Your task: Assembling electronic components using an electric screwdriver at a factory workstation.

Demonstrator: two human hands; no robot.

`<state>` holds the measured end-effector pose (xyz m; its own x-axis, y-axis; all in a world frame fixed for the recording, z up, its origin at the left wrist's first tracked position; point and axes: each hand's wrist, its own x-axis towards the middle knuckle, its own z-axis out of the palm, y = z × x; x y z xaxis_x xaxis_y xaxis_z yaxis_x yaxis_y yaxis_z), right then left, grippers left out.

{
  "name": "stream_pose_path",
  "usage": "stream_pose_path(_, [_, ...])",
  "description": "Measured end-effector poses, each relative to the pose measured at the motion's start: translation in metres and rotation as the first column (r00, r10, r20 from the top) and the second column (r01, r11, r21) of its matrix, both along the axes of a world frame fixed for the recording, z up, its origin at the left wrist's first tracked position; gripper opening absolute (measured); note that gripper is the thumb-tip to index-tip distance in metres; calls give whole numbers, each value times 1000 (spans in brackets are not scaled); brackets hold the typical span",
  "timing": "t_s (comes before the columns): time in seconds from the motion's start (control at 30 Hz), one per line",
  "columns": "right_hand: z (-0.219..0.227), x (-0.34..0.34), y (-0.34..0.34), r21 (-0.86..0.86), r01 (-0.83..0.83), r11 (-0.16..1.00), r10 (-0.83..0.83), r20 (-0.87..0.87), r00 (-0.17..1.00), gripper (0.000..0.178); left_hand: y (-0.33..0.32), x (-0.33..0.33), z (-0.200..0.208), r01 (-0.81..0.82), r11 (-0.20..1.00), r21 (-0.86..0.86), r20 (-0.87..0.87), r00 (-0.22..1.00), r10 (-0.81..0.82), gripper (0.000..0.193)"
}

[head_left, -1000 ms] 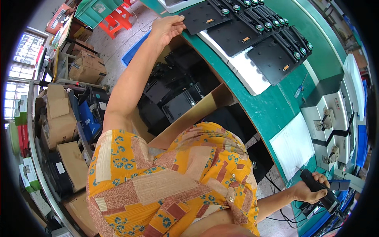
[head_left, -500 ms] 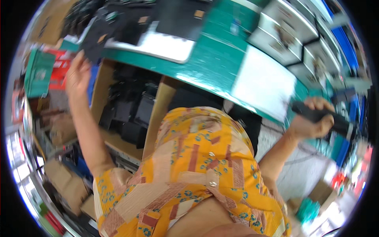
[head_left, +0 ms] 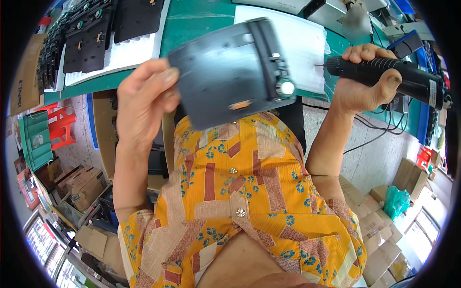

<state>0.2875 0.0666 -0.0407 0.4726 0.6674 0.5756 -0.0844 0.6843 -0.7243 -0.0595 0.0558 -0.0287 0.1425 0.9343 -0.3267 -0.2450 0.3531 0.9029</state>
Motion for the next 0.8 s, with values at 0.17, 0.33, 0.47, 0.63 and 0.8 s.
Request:
stream_pose_path(0.17, [-6,7,8,132,-96,987,100,-25,995,44,49,45,-21,188,979,82,-44,982,-185,17])
stream_pose_path(0.33, [-11,15,7,38,-113,993,113,-6,994,57,85,57,-37,338,936,100,-164,933,-320,13])
stream_pose_path(0.47, [-19,22,8,45,-131,990,132,-22,991,58,94,59,-32,328,944,49,-254,918,-305,9])
stream_pose_path(0.63, [-23,33,9,58,-168,984,168,8,986,64,90,77,-14,294,952,89,-457,861,-223,11])
stream_pose_path(0.8, [-21,39,11,76,-241,968,238,51,970,67,83,88,-1,340,928,151,-698,702,-143,11])
